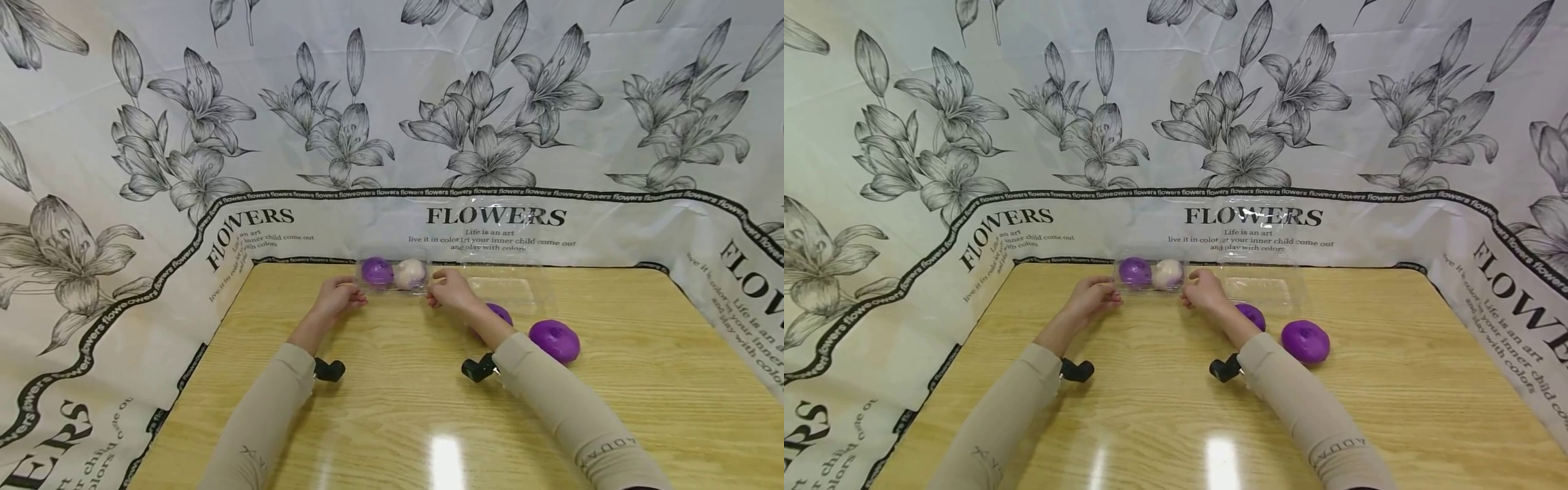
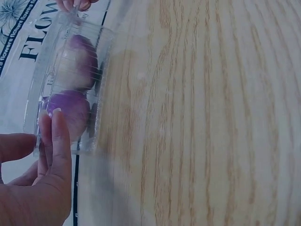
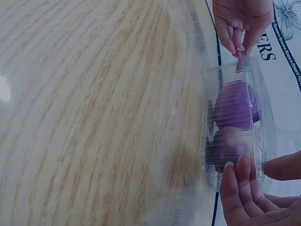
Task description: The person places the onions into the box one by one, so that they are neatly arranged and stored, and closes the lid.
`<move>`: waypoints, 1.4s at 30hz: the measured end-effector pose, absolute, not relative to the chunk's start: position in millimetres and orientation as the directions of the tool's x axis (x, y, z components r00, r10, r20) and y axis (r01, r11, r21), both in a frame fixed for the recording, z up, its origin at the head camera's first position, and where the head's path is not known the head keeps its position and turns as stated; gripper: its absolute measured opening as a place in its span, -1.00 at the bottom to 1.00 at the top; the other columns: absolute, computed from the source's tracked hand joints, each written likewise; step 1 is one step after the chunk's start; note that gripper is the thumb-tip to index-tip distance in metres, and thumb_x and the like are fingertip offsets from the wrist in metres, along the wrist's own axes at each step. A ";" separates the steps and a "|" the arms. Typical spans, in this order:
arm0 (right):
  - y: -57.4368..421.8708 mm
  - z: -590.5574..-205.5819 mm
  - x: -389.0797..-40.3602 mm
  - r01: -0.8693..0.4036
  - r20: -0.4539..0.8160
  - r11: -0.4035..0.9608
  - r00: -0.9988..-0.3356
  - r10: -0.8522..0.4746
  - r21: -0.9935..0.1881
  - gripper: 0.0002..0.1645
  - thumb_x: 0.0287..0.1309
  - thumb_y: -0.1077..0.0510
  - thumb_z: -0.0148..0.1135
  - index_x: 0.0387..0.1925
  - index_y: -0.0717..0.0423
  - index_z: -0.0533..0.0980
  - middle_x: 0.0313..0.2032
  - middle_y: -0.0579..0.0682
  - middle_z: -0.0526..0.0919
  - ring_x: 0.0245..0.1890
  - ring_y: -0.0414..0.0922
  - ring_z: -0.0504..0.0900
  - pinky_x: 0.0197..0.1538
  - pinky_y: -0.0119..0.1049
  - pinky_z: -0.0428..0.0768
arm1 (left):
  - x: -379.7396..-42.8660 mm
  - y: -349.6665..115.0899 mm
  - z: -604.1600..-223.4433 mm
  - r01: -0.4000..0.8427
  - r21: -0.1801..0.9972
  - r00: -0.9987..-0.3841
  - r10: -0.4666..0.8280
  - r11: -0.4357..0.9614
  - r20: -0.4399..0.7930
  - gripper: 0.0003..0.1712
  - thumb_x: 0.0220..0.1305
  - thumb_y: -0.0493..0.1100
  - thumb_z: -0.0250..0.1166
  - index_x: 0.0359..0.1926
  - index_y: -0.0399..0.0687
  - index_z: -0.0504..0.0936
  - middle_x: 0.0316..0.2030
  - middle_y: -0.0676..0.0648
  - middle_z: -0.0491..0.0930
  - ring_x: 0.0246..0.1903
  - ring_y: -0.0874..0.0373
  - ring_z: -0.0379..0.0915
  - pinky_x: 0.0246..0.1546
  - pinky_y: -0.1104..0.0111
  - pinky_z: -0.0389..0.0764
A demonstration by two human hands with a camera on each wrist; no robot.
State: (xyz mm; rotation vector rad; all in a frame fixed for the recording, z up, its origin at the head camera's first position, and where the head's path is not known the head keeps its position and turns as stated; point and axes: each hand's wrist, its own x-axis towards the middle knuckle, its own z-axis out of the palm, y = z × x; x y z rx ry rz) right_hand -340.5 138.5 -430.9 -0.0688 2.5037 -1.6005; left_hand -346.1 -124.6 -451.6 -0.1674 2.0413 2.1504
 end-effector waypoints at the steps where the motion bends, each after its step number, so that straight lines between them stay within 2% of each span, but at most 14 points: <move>1: 138.8 -430.8 -340.5 0.053 -0.116 0.423 -0.985 -0.126 -0.905 -0.37 0.40 0.37 0.02 0.40 0.59 0.15 -0.15 0.46 0.67 -0.43 0.00 0.70 -0.10 -0.03 0.83 | -346.1 -124.5 -451.2 -0.203 0.978 -0.979 0.044 -0.048 -0.201 -0.45 0.48 -0.39 0.09 0.43 -0.46 0.29 -0.32 -0.19 0.61 -0.36 0.11 0.66 0.09 0.14 0.76; 6: 139.1 -431.0 -340.9 0.043 -0.103 0.423 -0.987 -0.121 -0.905 -0.38 0.36 0.39 0.04 0.37 0.59 0.18 -0.22 0.40 0.69 -0.53 -0.15 0.63 -0.09 0.00 0.83 | -345.7 -124.5 -450.0 -0.207 0.978 -0.978 0.038 -0.041 -0.205 -0.46 0.49 -0.38 0.10 0.42 -0.42 0.32 -0.27 -0.24 0.64 -0.38 0.12 0.67 0.06 0.15 0.78; 18: 140.7 -427.1 -339.5 0.049 -0.110 0.443 -0.988 -0.112 -0.895 -0.40 0.33 0.42 0.04 0.35 0.58 0.20 -0.27 0.34 0.70 -0.54 -0.15 0.62 -0.12 -0.01 0.83 | -346.1 -124.2 -449.1 -0.216 0.976 -0.976 0.044 -0.030 -0.215 -0.48 0.49 -0.39 0.11 0.41 -0.39 0.35 -0.05 -0.45 0.64 -0.40 0.16 0.68 0.10 0.12 0.75; 21: 139.9 -425.9 -338.5 0.052 -0.116 0.457 -0.987 -0.113 -0.888 -0.37 0.33 0.42 0.02 0.37 0.59 0.18 -0.24 0.35 0.70 -0.51 -0.11 0.64 -0.09 -0.01 0.83 | -348.0 -123.8 -450.8 -0.217 0.976 -0.976 0.041 -0.032 -0.216 -0.49 0.49 -0.39 0.11 0.41 -0.40 0.35 -0.09 -0.43 0.66 -0.41 0.16 0.68 0.05 0.17 0.78; 25: 138.9 -424.4 -335.8 0.037 -0.112 0.532 -0.988 -0.109 -0.846 -0.36 0.37 0.36 0.01 0.40 0.56 0.16 -0.14 0.38 0.70 -0.37 0.02 0.71 -0.08 -0.10 0.82 | -349.4 -121.0 -453.0 -0.211 0.977 -0.977 0.038 -0.035 -0.209 -0.50 0.51 -0.36 0.09 0.40 -0.41 0.35 -0.14 -0.38 0.65 -0.38 0.13 0.67 -0.01 0.22 0.81; 28: 139.7 -422.6 -333.3 0.029 -0.111 0.597 -0.989 -0.100 -0.801 -0.36 0.44 0.28 0.02 0.41 0.51 0.17 -0.05 0.33 0.70 -0.19 0.11 0.73 -0.01 -0.14 0.76 | -349.0 -118.7 -454.1 -0.208 0.977 -0.978 0.041 -0.036 -0.206 -0.51 0.54 -0.32 0.08 0.40 -0.40 0.35 -0.04 -0.41 0.60 -0.33 0.09 0.66 -0.01 0.22 0.80; 32: 143.3 -417.7 -329.4 0.004 -0.113 0.669 -0.986 -0.120 -0.743 -0.35 0.49 0.18 0.01 0.43 0.48 0.16 0.11 0.35 0.63 0.04 0.19 0.66 0.19 -0.03 0.67 | -347.6 -121.1 -456.0 -0.207 0.978 -0.977 0.048 -0.028 -0.206 -0.50 0.58 -0.27 0.05 0.43 -0.37 0.32 0.11 -0.44 0.53 -0.28 0.07 0.65 -0.04 0.24 0.81; 35: 147.2 -411.8 -325.7 -0.037 -0.104 0.713 -0.983 -0.153 -0.700 -0.31 0.50 0.12 0.01 0.44 0.50 0.15 0.19 0.41 0.56 0.17 0.24 0.59 0.29 0.06 0.61 | -344.9 -127.1 -456.9 -0.206 0.979 -0.978 0.044 -0.006 -0.205 -0.51 0.60 -0.24 0.05 0.42 -0.35 0.32 0.13 -0.42 0.52 -0.30 0.08 0.64 -0.08 0.26 0.81; 42: 160.2 -400.0 -313.1 -0.138 -0.058 0.742 -0.971 -0.232 -0.656 -0.29 0.46 0.10 0.08 0.40 0.53 0.21 0.14 0.45 0.58 0.15 0.28 0.59 0.24 0.10 0.65 | -335.2 -143.2 -455.8 -0.195 0.976 -0.978 0.052 0.094 -0.200 -0.50 0.60 -0.17 0.07 0.41 -0.33 0.34 0.17 -0.41 0.49 -0.30 0.09 0.59 -0.13 0.25 0.83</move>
